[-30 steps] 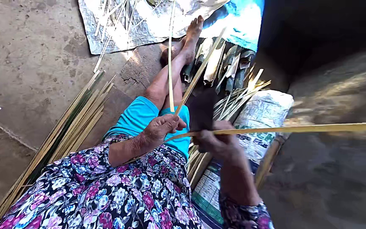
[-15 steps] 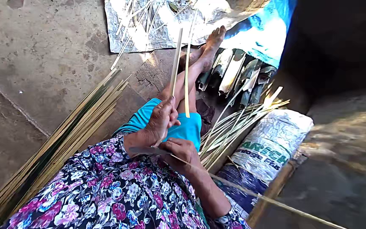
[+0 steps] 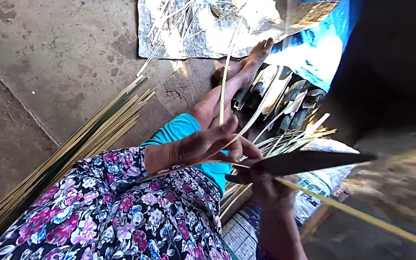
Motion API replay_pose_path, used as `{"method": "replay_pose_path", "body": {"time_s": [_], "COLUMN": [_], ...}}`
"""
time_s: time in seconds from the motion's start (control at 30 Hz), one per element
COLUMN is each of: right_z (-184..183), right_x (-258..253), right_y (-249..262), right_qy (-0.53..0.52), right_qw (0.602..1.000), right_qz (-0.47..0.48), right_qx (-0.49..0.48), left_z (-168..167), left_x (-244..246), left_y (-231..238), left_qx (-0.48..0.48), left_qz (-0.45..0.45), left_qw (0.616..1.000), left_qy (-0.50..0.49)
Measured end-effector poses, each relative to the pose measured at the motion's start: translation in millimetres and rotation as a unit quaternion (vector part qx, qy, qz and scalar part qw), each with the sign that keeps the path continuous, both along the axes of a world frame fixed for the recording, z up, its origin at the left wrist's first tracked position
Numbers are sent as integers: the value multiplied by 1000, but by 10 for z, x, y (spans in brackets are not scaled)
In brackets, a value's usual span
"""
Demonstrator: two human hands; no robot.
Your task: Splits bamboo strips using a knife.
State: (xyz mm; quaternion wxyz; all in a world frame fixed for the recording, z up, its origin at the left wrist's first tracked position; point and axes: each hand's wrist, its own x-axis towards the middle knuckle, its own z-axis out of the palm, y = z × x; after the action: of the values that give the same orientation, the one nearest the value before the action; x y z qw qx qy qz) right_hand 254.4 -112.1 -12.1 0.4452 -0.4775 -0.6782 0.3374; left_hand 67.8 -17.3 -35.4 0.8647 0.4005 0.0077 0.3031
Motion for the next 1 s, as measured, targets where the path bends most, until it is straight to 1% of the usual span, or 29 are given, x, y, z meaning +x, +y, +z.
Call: {"method": "replay_pose_path", "body": {"time_s": [0.07, 0.1, 0.13, 0.2, 0.23, 0.3, 0.37, 0.4, 0.43, 0.47, 0.5, 0.53, 0.57, 0.6, 0.67, 0.73, 0.8, 0.87, 0.93, 1.0], "right_z": [89, 111, 125, 186, 239, 354, 443, 464, 466, 450, 406, 352, 314, 301, 320, 360, 342, 295, 237, 166], "right_x": [119, 147, 157, 162, 191, 289, 372, 386, 397, 413, 432, 438, 430, 421, 470, 494, 468, 425, 382, 275], "right_y": [21, 14, -5, -88, -142, -227, -251, -242, -237, -241, -240, -213, -134, -19, 188, 318, 387, 437, 450, 405], "right_qy": [24, 31, 41, 65, 76, 83, 41, 19, 2, -8, 4, 35, 70, 93, 99, 117, 159, 169, 140, 82], "right_qw": [1000, 999, 998, 993, 990, 973, 948, 938, 938, 949, 967, 984, 990, 987, 976, 960, 944, 931, 927, 941], "right_qz": [-18, -24, -26, -8, 33, 170, 292, 326, 329, 292, 221, 123, 23, -63, -151, -206, -239, -272, -280, -216], "right_qx": [-8, -22, -43, -95, -118, -136, -124, -115, -113, -119, -122, -122, -121, -119, -124, -147, -163, -176, -206, -248], "left_z": [-66, -97, -123, -141, -156, -220, -341, -410, -444, -442, -414, -367, -305, -231, -101, -96, -212, -309, -304, -249], "left_x": [19, 27, 37, 82, 104, 63, -16, -8, 20, 37, 44, 46, 36, 11, -16, 6, 42, 74, 113, 173], "left_y": [15, 13, -10, -86, -92, -33, 81, 182, 293, 369, 404, 396, 345, 265, 153, 86, 54, 53, 6, -56], "left_qx": [13, 14, 1, -68, -112, -176, -212, -245, -288, -318, -325, -315, -290, -251, -157, -70, 2, -4, -40, -108], "left_qz": [-21, -6, 19, 122, 179, 263, 330, 368, 396, 399, 380, 348, 305, 252, 152, 91, 75, 81, 116, 159], "left_qw": [1000, 1000, 999, 986, 971, 934, 899, 876, 853, 843, 852, 872, 900, 930, 973, 991, 995, 993, 984, 959], "left_qy": [-6, 11, 32, 87, 113, 163, 192, 191, 183, 171, 157, 139, 115, 94, 79, 72, 73, 82, 131, 206]}}
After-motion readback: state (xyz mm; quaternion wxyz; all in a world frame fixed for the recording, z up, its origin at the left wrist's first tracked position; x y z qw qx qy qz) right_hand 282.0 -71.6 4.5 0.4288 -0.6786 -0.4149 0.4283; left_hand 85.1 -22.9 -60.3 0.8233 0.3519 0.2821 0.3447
